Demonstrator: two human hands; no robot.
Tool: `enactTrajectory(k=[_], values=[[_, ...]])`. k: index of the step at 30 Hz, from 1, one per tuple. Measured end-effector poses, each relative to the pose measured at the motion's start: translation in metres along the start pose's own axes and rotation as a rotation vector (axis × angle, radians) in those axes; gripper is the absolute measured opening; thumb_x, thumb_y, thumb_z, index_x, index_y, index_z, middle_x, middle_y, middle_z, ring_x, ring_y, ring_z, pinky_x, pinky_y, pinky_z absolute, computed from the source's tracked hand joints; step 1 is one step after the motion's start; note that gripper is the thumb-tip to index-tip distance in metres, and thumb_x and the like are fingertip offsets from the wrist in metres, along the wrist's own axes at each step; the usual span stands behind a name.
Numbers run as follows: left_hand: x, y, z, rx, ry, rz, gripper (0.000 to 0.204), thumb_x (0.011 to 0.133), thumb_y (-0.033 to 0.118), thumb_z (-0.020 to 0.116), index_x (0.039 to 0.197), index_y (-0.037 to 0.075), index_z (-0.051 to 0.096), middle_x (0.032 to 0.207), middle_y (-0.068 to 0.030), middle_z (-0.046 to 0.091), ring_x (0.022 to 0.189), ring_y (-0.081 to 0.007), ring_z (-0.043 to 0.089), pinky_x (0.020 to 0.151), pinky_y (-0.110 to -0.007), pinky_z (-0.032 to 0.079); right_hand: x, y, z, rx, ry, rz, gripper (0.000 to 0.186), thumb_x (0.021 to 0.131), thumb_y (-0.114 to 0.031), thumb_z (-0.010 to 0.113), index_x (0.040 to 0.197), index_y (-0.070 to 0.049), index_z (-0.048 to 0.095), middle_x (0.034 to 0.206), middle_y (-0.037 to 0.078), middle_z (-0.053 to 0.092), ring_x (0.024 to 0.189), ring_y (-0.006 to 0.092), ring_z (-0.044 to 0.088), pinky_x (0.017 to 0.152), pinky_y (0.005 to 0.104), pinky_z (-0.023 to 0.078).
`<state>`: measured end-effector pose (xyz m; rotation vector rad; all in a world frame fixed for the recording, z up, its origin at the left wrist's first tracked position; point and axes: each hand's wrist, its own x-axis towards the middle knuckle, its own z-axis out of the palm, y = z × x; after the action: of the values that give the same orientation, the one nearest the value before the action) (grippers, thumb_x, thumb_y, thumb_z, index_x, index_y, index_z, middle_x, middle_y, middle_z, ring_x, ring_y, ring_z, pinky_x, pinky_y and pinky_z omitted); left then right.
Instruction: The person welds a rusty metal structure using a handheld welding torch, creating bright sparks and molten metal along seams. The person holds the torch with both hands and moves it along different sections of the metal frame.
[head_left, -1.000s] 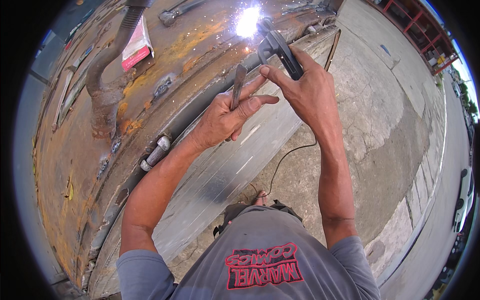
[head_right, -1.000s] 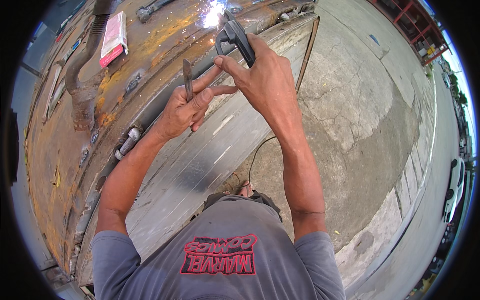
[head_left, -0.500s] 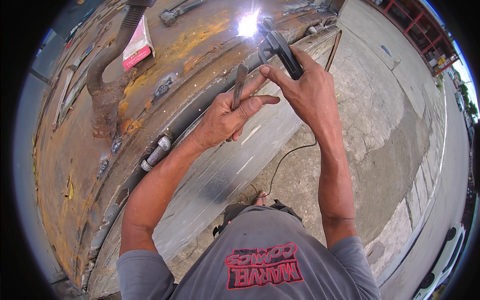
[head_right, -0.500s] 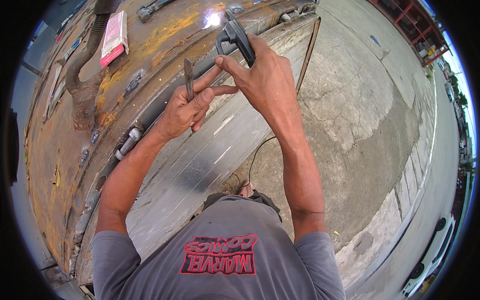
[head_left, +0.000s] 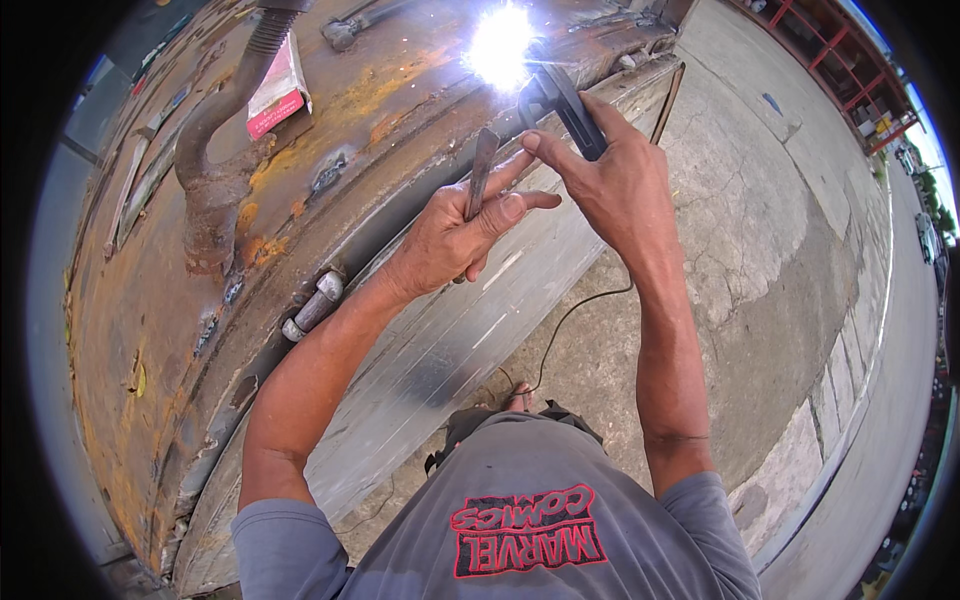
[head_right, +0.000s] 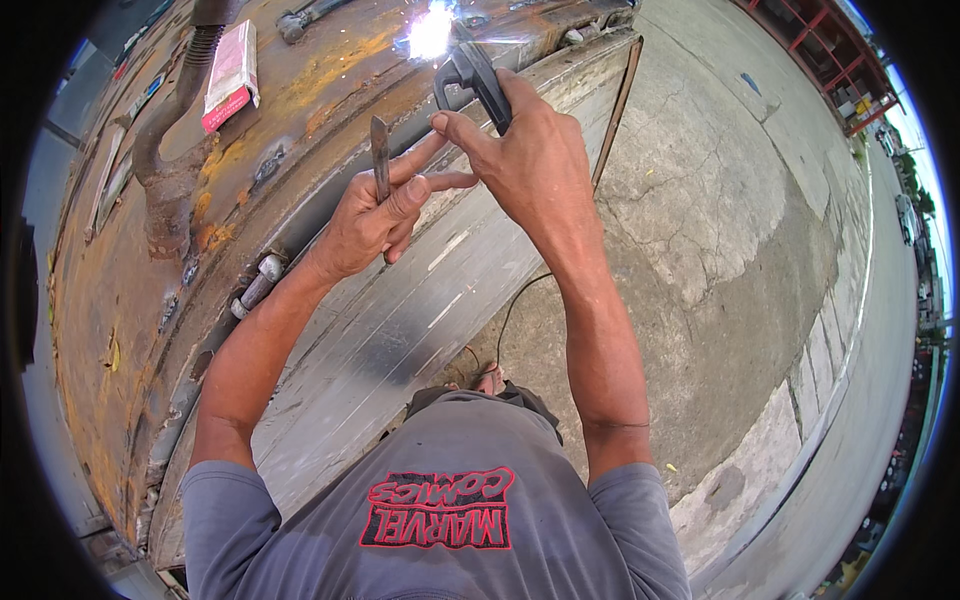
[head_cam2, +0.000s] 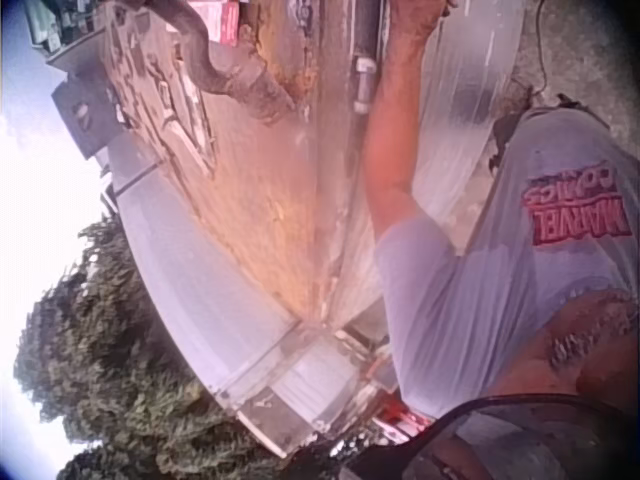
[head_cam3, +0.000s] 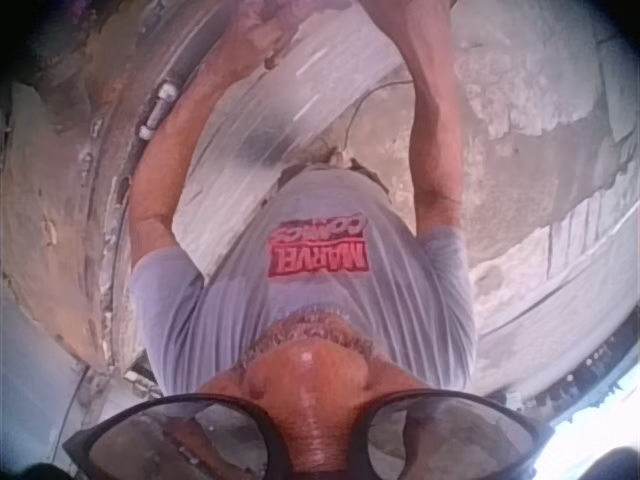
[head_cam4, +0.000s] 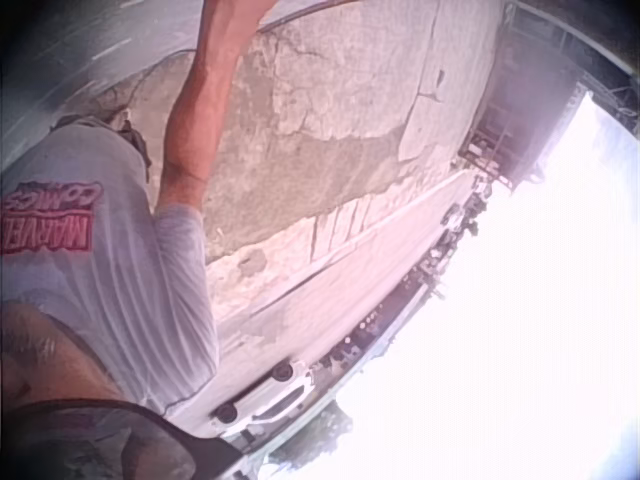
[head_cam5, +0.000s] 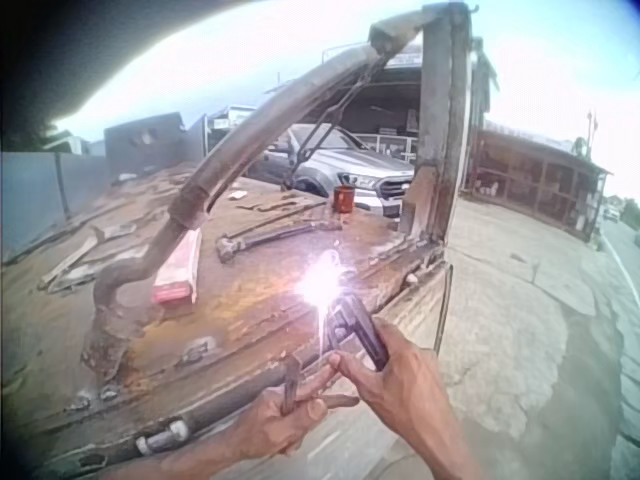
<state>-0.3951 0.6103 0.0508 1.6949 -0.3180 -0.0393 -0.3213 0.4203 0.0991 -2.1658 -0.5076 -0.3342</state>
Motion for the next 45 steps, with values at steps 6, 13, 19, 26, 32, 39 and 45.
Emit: enactTrajectory(k=[6, 13, 19, 26, 32, 39, 45], values=[[0.001, 0.001, 0.002, -0.033, 0.011, -0.002, 0.07, 0.105, 0.052, 0.059, 0.161, 0.012, 0.045, 0.125, -0.0126, 0.077, 0.041, -0.0029, 0.05, 0.04, -0.021, 0.045, 0.0, 0.004, 0.0, -0.026, 0.029, -0.041, 0.068, 0.088, -0.048, 0.083, 0.126, 0.007, 0.071, 0.068, 0.016, 0.07, 0.062, 0.0252, 0.073, 0.053, 0.0384, 0.055], [0.0, 0.001, 0.001, -0.025, 0.018, -0.007, 0.071, 0.105, 0.053, 0.059, 0.163, 0.014, 0.043, 0.126, -0.0128, 0.076, 0.042, -0.0024, 0.049, 0.041, -0.021, 0.045, 0.002, 0.001, -0.002, -0.024, -0.001, -0.017, 0.069, 0.087, -0.047, 0.084, 0.126, 0.008, 0.07, 0.068, 0.017, 0.07, 0.063, 0.0258, 0.074, 0.055, 0.0392, 0.055], [0.001, 0.001, 0.001, -0.041, 0.009, -0.004, 0.072, 0.105, 0.053, 0.059, 0.163, 0.014, 0.042, 0.128, -0.0129, 0.076, 0.043, -0.0029, 0.049, 0.041, -0.021, 0.045, 0.003, 0.0, -0.003, -0.023, 0.004, -0.025, 0.067, 0.087, -0.046, 0.084, 0.126, 0.008, 0.07, 0.069, 0.018, 0.071, 0.063, 0.0262, 0.074, 0.055, 0.0396, 0.056], [0.0, 0.004, 0.0, -0.026, -0.009, 0.007, 0.064, 0.11, 0.044, 0.053, 0.164, 0.012, 0.039, 0.129, -0.0157, 0.075, 0.046, 0.001, 0.046, 0.043, -0.018, 0.05, 0.004, -0.004, -0.005, -0.023, -0.047, 0.057, 0.074, 0.085, -0.054, 0.084, 0.13, 0.004, 0.07, 0.086, 0.017, 0.075, 0.078, 0.0257, 0.076, 0.067, 0.0397, 0.059], [0.0, 0.004, 0.0, -0.036, -0.01, 0.001, 0.064, 0.11, 0.043, 0.053, 0.164, 0.013, 0.038, 0.129, -0.0158, 0.074, 0.046, 0.0006, 0.046, 0.043, -0.019, 0.049, 0.006, -0.008, -0.008, -0.019, -0.097, 0.116, 0.08, 0.083, -0.058, 0.085, 0.133, 0.002, 0.07, 0.098, 0.019, 0.078, 0.089, 0.0274, 0.077, 0.077, 0.0412, 0.061], [0.0, 0.002, -0.001, -0.004, -0.011, 0.012, 0.064, 0.11, 0.045, 0.052, 0.164, 0.013, 0.039, 0.129, -0.0165, 0.074, 0.045, 0.0009, 0.047, 0.042, -0.018, 0.049, 0.005, 0.0, 0.0, -0.005, -0.006, -0.024, 0.065, 0.088, -0.045, 0.083, 0.126, 0.006, 0.071, 0.068, 0.014, 0.07, 0.063, 0.0241, 0.073, 0.055, 0.0394, 0.055], [0.001, 0.002, 0.0, -0.014, -0.01, 0.013, 0.064, 0.11, 0.046, 0.052, 0.164, 0.013, 0.04, 0.128, -0.0169, 0.074, 0.044, 0.001, 0.048, 0.041, -0.018, 0.049, 0.004, -0.001, -0.001, -0.024, -0.005, -0.02, 0.067, 0.087, -0.046, 0.083, 0.125, 0.008, 0.07, 0.073, 0.018, 0.072, 0.067, 0.0269, 0.074, 0.057, 0.0407, 0.056]])
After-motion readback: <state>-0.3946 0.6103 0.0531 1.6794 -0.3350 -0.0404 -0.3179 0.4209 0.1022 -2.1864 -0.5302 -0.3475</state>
